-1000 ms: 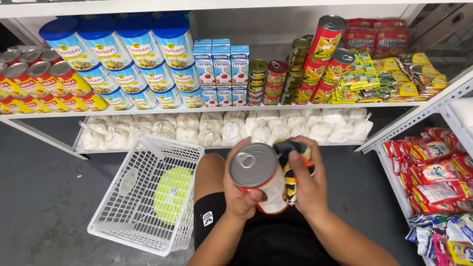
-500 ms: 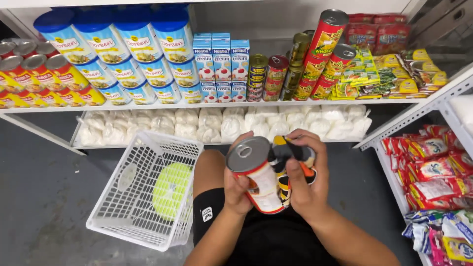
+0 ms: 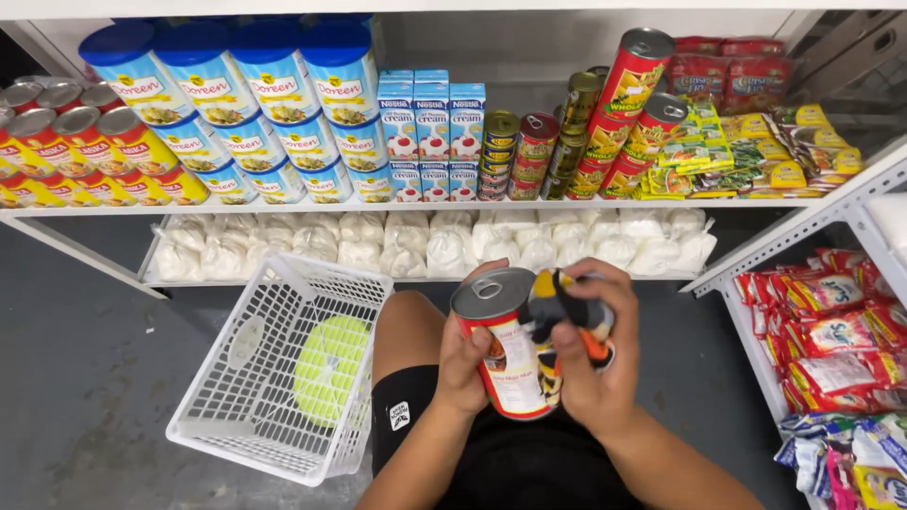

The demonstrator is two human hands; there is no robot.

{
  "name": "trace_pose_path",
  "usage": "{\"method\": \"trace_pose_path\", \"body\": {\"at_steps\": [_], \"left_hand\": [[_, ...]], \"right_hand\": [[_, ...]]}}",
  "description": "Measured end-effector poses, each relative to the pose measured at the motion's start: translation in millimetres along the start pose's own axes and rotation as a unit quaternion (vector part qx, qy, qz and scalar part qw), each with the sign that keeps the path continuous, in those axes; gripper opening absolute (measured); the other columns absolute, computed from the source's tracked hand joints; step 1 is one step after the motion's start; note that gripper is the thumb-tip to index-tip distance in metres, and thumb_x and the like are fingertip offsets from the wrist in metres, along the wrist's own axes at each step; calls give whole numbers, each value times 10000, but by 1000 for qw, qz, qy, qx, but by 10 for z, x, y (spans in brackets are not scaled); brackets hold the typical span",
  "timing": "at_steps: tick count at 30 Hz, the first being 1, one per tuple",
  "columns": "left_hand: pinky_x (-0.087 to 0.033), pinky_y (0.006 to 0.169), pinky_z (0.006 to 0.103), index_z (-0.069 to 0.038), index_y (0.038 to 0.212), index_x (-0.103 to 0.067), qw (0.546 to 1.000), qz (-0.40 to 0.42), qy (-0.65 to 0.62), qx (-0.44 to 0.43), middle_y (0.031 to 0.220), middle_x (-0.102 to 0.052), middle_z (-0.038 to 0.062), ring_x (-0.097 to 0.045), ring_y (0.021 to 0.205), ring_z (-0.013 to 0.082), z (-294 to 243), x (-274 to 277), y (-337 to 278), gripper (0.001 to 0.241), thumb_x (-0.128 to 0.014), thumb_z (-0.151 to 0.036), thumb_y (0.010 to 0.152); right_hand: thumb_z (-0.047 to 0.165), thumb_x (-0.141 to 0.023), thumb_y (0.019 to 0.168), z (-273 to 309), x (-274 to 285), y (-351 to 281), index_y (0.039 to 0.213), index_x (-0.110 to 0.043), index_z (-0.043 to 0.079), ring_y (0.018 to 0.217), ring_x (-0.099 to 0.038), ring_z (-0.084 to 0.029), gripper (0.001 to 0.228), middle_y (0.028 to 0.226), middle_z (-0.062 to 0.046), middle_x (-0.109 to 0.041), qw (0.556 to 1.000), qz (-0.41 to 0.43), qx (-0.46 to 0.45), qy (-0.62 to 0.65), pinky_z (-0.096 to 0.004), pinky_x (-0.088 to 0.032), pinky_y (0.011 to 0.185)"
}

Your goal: Using a tape measure to measure the dimensions of a can of corn in a grocery store aisle.

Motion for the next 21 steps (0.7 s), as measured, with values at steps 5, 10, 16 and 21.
{"method": "trace_pose_path", "body": {"at_steps": [5, 10, 16, 21], "left_hand": [[-451, 1118, 399, 41, 1537, -361, 998, -51, -6, -30, 1366, -601, 188, -604, 1253, 266, 16, 29, 92, 924, -767, -457, 874], [-461, 1059, 390, 25, 1515, -385, 989, -124, 76, 23, 1314, -616, 183, -606, 1186, 248, 71, 100, 65, 836, -731, -396, 880], [-406, 1149, 347, 34, 1522, -397, 998, 16, 39, 45, 1397, -592, 145, -560, 1311, 219, 97, -9, -39, 771, -696, -355, 928], [-463, 1047, 395, 33, 1510, -378, 993, -119, -6, -22, 1318, -611, 186, -602, 1174, 271, 19, -28, 23, 819, -721, -384, 894]], "right_hand": [[222, -673, 971, -81, -48, -271, 1315, -513, 90, 1240, -524, -315, 402, 1375, -204, -473, 999, 5, 26, -20, -431, -441, 1096], [275, -714, 932, 64, -66, -172, 1262, -553, 140, 1216, -509, -333, 391, 1328, -204, -437, 968, 44, 181, -171, -447, -442, 1042], [306, -647, 1038, -210, 39, -106, 1361, -498, 97, 1261, -574, -313, 412, 1407, -204, -505, 995, -40, -29, 83, -405, -484, 1108], [290, -641, 1012, -215, 8, -462, 1347, -509, 66, 1209, -555, -310, 424, 1322, -238, -528, 982, -46, -157, 97, -417, -449, 1065]]}}
Point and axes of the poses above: each hand's wrist, its own y-axis towards the middle knuckle, its own x-axis out of the back of the hand, z = x × y, the point moved 2 cm from there along y, towards the middle knuckle
